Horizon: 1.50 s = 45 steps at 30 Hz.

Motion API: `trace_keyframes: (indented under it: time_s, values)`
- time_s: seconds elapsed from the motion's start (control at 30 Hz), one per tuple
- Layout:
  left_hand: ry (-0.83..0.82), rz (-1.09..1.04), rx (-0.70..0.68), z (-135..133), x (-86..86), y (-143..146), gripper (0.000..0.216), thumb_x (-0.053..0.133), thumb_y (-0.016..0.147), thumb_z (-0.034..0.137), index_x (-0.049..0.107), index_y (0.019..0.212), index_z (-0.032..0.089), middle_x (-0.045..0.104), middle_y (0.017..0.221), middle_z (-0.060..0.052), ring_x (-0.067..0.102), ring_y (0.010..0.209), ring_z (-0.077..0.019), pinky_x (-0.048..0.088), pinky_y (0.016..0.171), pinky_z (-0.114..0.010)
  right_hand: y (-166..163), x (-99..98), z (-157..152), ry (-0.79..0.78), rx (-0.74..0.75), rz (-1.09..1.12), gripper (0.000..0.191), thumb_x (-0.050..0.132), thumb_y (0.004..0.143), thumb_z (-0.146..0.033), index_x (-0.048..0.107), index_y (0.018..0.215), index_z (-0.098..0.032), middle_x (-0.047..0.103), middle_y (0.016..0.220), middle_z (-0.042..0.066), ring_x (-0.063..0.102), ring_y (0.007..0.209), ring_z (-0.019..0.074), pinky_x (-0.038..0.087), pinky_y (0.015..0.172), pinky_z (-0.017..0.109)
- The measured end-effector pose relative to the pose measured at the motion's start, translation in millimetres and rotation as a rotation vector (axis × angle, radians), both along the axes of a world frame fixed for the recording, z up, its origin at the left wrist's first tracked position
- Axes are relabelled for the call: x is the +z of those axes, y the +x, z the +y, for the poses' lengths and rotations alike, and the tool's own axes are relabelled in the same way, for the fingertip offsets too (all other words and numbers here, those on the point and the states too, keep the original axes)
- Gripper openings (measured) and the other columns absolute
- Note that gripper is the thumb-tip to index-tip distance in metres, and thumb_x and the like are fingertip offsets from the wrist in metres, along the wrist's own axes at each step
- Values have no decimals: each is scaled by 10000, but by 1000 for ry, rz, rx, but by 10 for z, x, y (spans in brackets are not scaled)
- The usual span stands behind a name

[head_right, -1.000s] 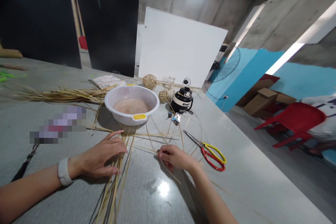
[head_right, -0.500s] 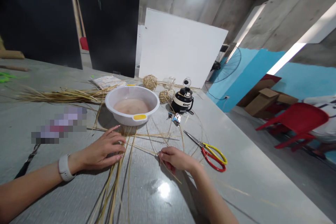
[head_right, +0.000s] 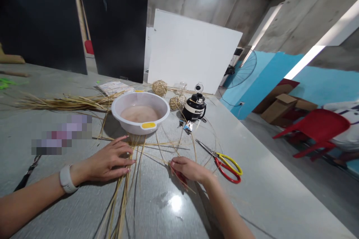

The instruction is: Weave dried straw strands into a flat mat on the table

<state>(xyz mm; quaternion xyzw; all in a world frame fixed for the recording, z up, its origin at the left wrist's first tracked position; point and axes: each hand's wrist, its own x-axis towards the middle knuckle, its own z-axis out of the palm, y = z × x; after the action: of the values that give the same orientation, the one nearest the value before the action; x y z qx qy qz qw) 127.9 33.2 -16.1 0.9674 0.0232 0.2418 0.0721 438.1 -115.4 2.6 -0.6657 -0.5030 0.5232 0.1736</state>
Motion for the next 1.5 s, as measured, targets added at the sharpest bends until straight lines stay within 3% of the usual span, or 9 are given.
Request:
trace_keyframes:
  time_s: [0.67, 0.97, 1.07, 1.27, 1.5]
  values:
    - [-78, -4, 76, 18, -75, -2, 241, 677, 884, 395, 730, 1072, 253, 658, 1071, -65, 606, 1047, -246, 287, 1169, -582, -1, 141, -12, -46, 53, -79, 443, 520, 890, -615, 493, 723, -205, 552, 568, -17, 511, 474, 121, 399, 497, 247]
    - [-55, 13, 73, 30, -75, -3, 220, 665, 899, 395, 735, 1064, 268, 645, 1064, -60, 597, 1053, -246, 284, 1168, -586, 0, 110, -2, -36, 64, -76, 463, 536, 870, -648, 516, 733, -207, 535, 565, -28, 519, 482, 123, 404, 511, 251]
    - [-46, 14, 76, 31, -85, -3, 229, 666, 899, 388, 732, 1078, 262, 644, 1072, -68, 590, 1061, -249, 293, 1164, -588, -12, 104, 14, 60, 76, -133, 392, 514, 906, -569, 521, 760, -205, 521, 578, -28, 505, 510, 128, 404, 547, 260]
    - [-41, 19, 84, 31, -86, -1, 240, 669, 901, 383, 734, 1097, 260, 643, 1081, -77, 592, 1067, -256, 301, 1160, -593, -127, 166, 35, 343, 78, -453, 147, 522, 916, -340, 559, 866, -207, 539, 679, -15, 481, 642, 149, 341, 600, 256]
    - [-46, 32, 97, 37, -97, -2, 249, 667, 906, 385, 737, 1108, 257, 646, 1083, -87, 597, 1072, -264, 311, 1159, -595, -196, 182, 104, 263, 106, -371, 204, 491, 930, -289, 499, 742, -209, 569, 617, -8, 513, 598, 150, 368, 591, 259]
